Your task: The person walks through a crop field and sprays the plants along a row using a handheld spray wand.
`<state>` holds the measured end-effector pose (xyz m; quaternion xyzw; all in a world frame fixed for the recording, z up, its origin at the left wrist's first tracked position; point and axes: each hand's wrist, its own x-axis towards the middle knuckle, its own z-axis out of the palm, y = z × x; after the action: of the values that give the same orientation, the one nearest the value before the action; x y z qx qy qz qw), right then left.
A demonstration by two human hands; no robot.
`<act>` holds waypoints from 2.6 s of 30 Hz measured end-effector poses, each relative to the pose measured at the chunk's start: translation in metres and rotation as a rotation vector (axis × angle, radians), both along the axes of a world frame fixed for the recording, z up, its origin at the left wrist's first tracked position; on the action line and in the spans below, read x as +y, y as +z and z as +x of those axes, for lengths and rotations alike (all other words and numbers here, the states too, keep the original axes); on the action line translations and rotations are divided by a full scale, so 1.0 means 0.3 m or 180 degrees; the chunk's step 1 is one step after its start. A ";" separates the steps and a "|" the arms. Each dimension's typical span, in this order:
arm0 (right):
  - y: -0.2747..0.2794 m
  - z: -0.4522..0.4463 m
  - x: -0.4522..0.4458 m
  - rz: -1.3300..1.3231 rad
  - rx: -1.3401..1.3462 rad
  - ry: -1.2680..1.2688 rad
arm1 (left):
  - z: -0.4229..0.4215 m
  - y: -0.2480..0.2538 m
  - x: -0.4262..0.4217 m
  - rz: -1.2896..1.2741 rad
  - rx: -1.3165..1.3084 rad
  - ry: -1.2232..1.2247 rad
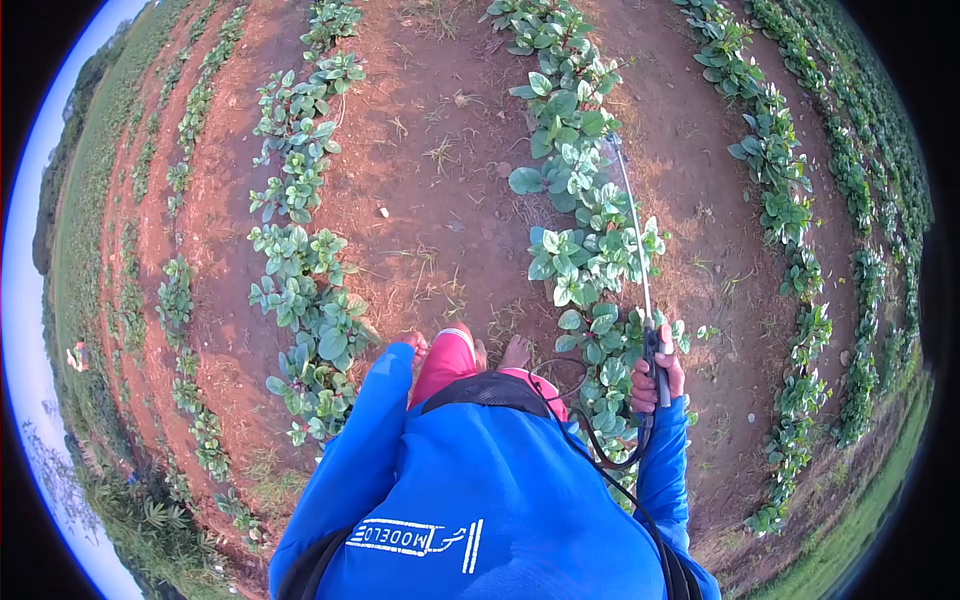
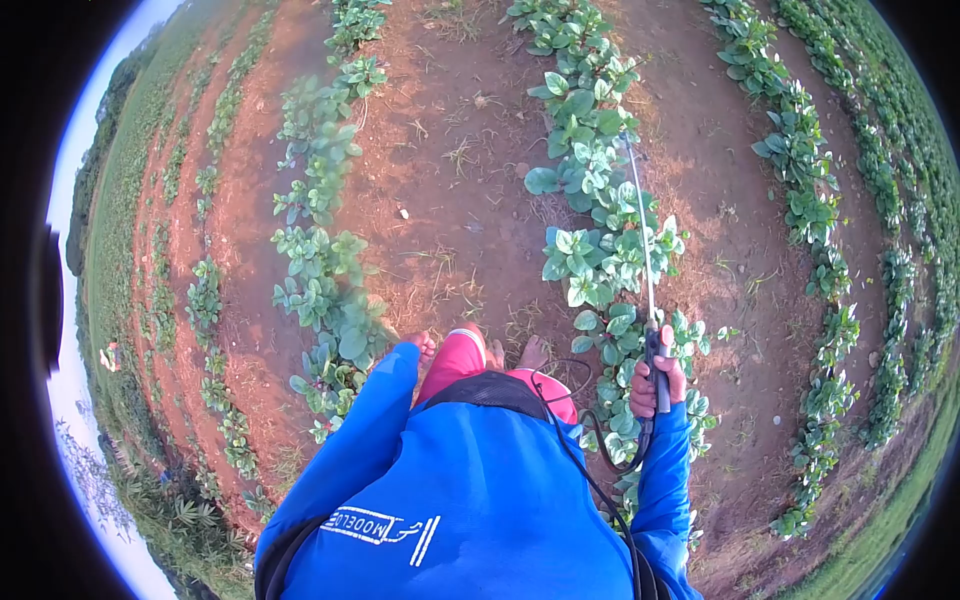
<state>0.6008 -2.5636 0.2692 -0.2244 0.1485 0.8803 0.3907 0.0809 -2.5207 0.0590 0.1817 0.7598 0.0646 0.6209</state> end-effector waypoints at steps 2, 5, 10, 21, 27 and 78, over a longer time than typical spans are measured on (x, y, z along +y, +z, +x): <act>-0.060 0.009 0.157 0.0166 -0.0081 -0.0093 | -0.063 -0.106 -0.003 -0.0085 -0.0045 0.0026; -0.119 -0.014 0.371 0.0285 -0.0427 -0.0349 | -0.030 -0.057 0.056 -0.0216 0.0096 0.0154; -0.089 -0.139 0.569 0.0060 -0.1189 -0.0018 | -0.080 -0.143 0.207 -0.0259 -0.0134 0.0064; -0.018 -0.335 1.122 -0.0204 -0.0969 0.0412 | -0.112 -0.142 0.836 0.0042 -0.0293 -0.0438; 0.002 -0.291 1.461 0.0213 -0.1126 -0.0302 | -0.204 -0.144 1.056 0.0299 -0.0489 -0.0235; -0.126 -0.236 3.108 0.0896 0.0316 -0.1249 | -0.345 0.005 2.357 -0.0206 -0.0071 0.0374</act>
<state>0.5300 -1.6313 0.2315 -0.0912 0.0842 0.8095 0.5738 -0.0225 -1.8135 0.0605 0.1158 0.7640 0.0783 0.6299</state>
